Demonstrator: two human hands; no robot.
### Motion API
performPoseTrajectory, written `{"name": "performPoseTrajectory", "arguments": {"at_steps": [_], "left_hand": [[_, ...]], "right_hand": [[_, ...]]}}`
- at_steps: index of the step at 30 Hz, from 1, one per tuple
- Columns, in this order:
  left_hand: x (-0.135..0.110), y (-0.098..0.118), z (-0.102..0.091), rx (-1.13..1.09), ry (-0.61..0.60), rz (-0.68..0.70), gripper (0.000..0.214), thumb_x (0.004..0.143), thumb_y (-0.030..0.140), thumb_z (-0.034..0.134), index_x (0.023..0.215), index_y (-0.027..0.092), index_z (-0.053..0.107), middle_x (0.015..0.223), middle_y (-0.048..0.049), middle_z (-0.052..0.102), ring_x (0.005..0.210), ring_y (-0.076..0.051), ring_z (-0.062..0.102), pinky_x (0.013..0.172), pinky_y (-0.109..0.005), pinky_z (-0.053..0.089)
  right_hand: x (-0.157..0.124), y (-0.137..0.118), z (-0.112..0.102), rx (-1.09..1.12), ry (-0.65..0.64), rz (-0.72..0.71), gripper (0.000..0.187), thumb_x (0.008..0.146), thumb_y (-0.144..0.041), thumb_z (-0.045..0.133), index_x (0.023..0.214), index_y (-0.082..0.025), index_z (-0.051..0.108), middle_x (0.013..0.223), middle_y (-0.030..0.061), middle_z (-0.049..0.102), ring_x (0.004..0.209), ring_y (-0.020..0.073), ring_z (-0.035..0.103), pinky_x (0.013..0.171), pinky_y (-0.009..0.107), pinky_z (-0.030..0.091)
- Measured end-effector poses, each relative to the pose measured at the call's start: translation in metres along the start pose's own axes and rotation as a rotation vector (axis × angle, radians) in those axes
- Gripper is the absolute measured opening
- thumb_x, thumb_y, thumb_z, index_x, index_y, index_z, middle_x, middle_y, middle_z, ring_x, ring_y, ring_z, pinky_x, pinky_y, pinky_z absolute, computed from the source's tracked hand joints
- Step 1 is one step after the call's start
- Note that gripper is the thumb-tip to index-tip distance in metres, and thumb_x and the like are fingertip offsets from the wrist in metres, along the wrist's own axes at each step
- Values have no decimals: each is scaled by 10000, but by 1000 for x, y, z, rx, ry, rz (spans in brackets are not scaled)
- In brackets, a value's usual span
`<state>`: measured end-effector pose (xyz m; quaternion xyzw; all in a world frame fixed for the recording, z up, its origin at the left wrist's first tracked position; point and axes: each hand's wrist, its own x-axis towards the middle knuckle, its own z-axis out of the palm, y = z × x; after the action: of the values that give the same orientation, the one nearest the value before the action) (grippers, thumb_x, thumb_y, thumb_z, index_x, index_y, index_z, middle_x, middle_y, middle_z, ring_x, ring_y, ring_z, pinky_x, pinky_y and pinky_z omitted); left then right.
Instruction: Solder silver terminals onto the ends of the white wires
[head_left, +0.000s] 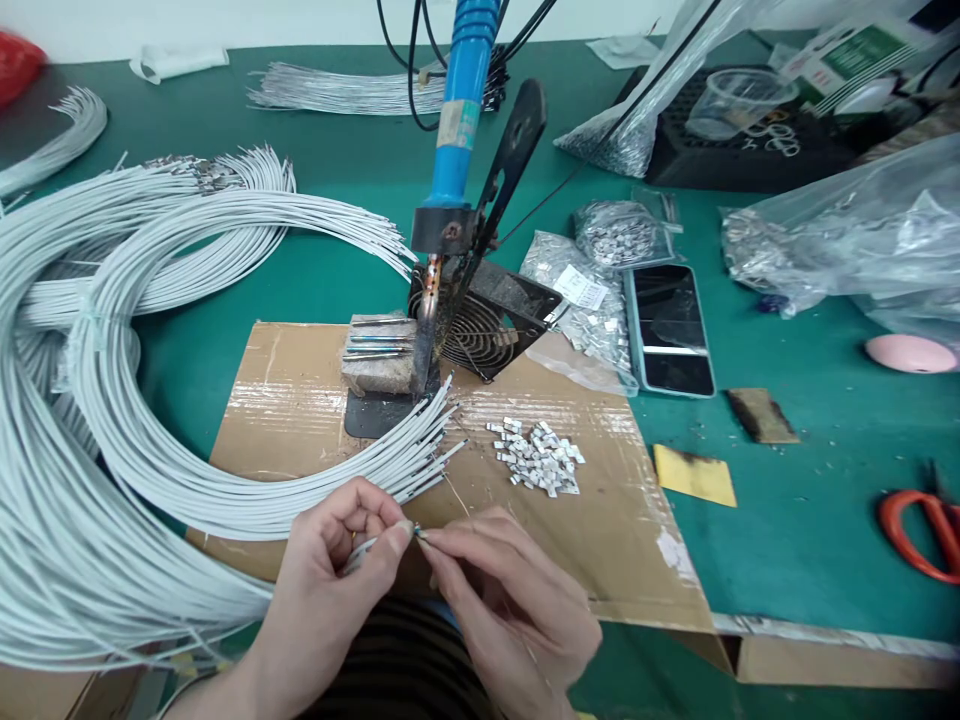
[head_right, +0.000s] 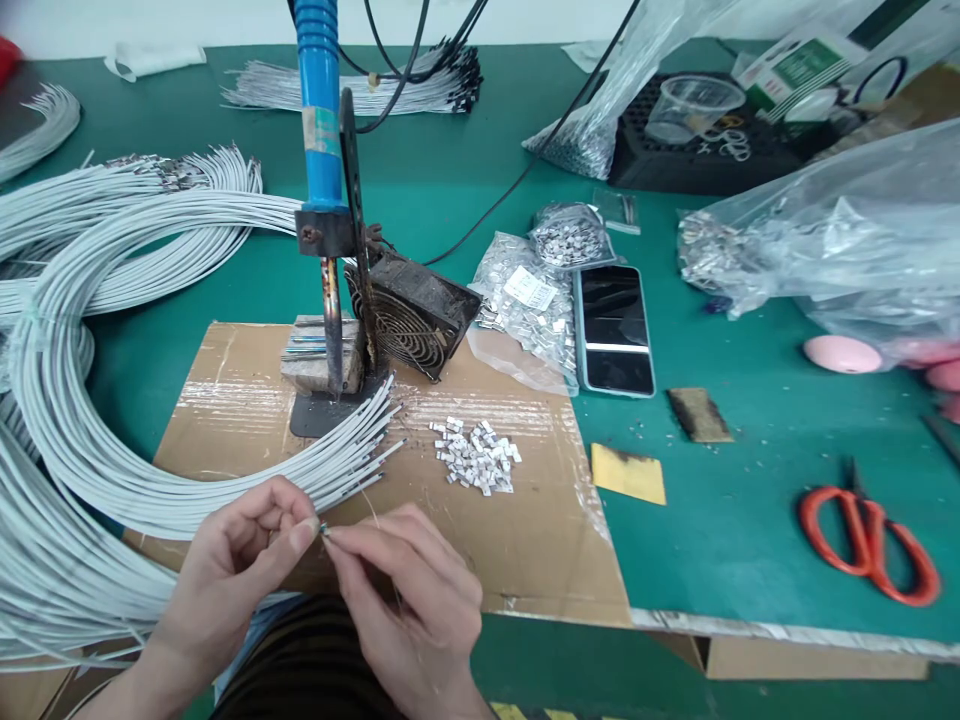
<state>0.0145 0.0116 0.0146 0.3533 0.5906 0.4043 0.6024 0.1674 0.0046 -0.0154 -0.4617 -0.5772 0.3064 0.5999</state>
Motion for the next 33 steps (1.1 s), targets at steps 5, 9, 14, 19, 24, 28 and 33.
{"name": "performPoseTrajectory", "arguments": {"at_steps": [5,9,14,19,24,28,33], "left_hand": [[0,0,2,20,24,-1,189,885,298,794,762,181,709,624,43,582,566,-96,445,540,-176,378],[5,2,-6,63,101,36,175,847,288,820,746,192,713,601,53,569,541,-92,432,507,-169,355],[19,10,-24,105,147,125,141,844,290,823,763,205,745,601,42,586,548,-102,452,497,-167,370],[26,18,-14,156,158,171,130,828,242,811,736,197,730,571,58,565,506,-75,425,467,-138,331],[27,16,-3,158,135,192,136,835,236,797,732,184,726,562,61,542,502,-72,415,460,-138,324],[30,14,-2,117,137,151,124,818,242,804,741,181,729,606,42,593,536,-81,466,481,-140,361],[30,20,4,34,149,46,154,770,259,822,732,174,700,605,51,566,548,-81,431,508,-156,339]], "right_hand": [[-5,1,-2,-113,18,-120,398,850,43,723,1062,-277,826,787,29,800,620,186,722,536,313,589],[4,16,-26,-236,92,-59,334,889,-31,755,1061,-308,826,747,4,791,604,188,700,533,320,570],[43,46,-74,-663,57,63,118,970,-326,766,969,-235,842,840,50,805,651,206,677,615,357,542],[80,57,-77,-734,-175,26,109,903,-307,798,830,-233,831,678,23,733,691,243,641,646,372,478],[87,62,-63,-743,-266,-19,169,903,-225,728,743,-232,780,636,20,681,693,241,606,644,361,465],[80,56,-67,-749,-200,-43,207,967,-321,690,811,-226,786,749,47,779,746,257,665,690,375,509],[64,39,-71,-660,60,297,144,865,-396,828,882,-254,846,833,27,856,696,238,777,692,345,592]]}}
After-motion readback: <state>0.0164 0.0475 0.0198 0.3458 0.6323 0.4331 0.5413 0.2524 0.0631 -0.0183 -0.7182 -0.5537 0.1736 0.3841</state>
